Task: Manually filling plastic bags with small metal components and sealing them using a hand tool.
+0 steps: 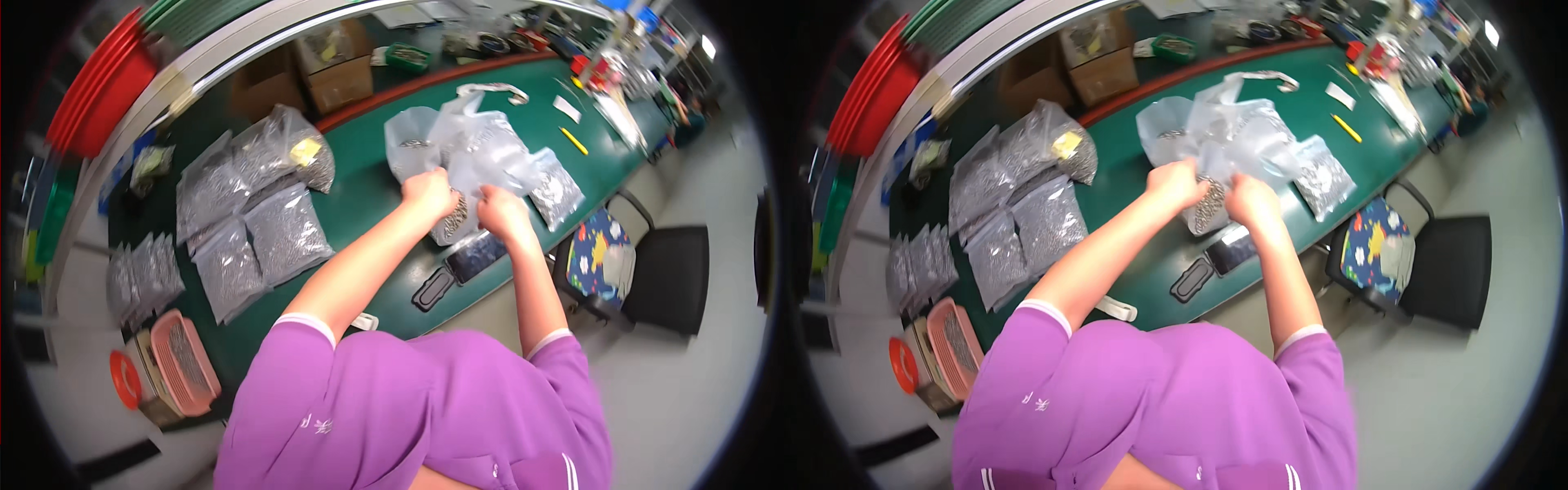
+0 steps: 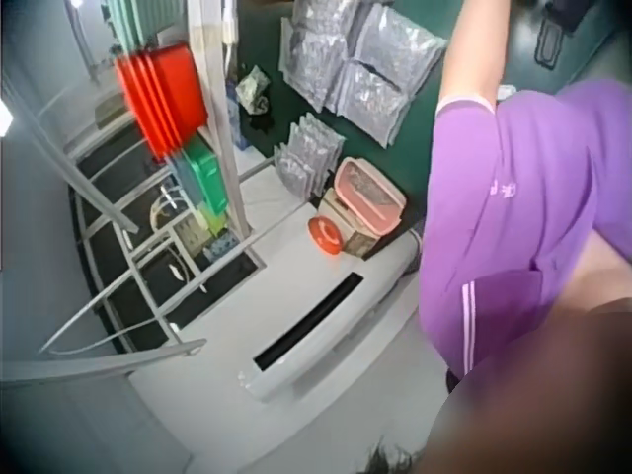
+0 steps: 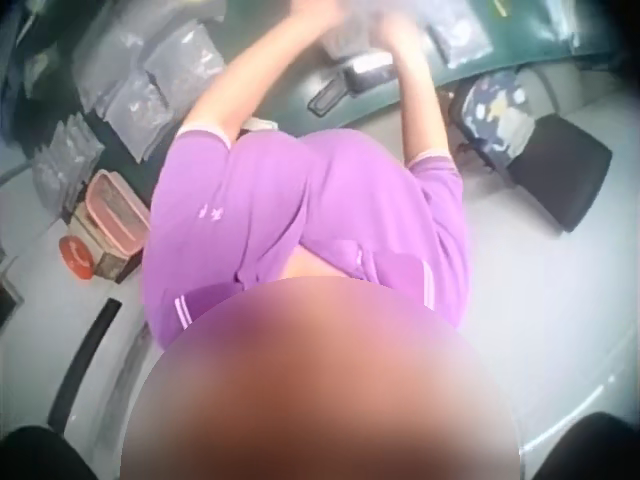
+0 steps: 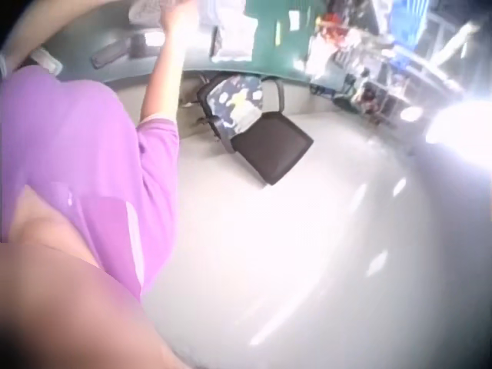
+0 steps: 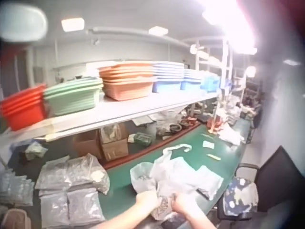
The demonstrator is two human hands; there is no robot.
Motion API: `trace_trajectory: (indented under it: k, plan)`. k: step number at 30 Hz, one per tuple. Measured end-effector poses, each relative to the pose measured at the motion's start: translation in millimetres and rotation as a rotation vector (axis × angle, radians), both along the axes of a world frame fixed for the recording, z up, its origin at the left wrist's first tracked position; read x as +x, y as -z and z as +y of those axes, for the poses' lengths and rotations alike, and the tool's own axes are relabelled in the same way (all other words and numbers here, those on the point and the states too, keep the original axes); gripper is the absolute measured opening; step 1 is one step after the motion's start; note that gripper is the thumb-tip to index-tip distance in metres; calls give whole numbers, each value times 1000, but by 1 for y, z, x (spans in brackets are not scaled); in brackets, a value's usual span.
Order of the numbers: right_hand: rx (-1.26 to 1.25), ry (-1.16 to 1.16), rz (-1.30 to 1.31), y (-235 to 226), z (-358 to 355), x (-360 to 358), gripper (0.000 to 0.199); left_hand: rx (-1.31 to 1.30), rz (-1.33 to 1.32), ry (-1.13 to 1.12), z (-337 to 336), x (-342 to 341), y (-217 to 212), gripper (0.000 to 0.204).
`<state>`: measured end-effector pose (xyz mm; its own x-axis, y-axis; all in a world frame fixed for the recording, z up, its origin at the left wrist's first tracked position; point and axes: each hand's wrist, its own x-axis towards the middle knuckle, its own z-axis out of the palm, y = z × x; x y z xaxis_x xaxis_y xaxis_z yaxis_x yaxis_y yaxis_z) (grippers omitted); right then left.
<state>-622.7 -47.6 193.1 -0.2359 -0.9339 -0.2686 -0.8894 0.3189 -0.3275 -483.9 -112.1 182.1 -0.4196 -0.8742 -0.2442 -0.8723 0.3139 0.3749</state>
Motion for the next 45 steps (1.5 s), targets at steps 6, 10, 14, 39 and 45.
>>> trace_trajectory:
  k: [6,10,14,39,45]
  plan:
    - [-80,162,-729,29,18,-24,44,7,229,-92,-13,34,49,27]
    - [-216,234,-910,41,23,-19,45,28,539,-259,14,64,64,28]
    - [-261,174,-1076,18,36,18,36,224,681,-453,54,101,22,27]
    - [-423,-831,-437,-18,136,337,49,25,428,-788,270,449,17,28]
    - [-347,-1341,222,-3,127,340,13,40,398,-620,265,453,2,29]
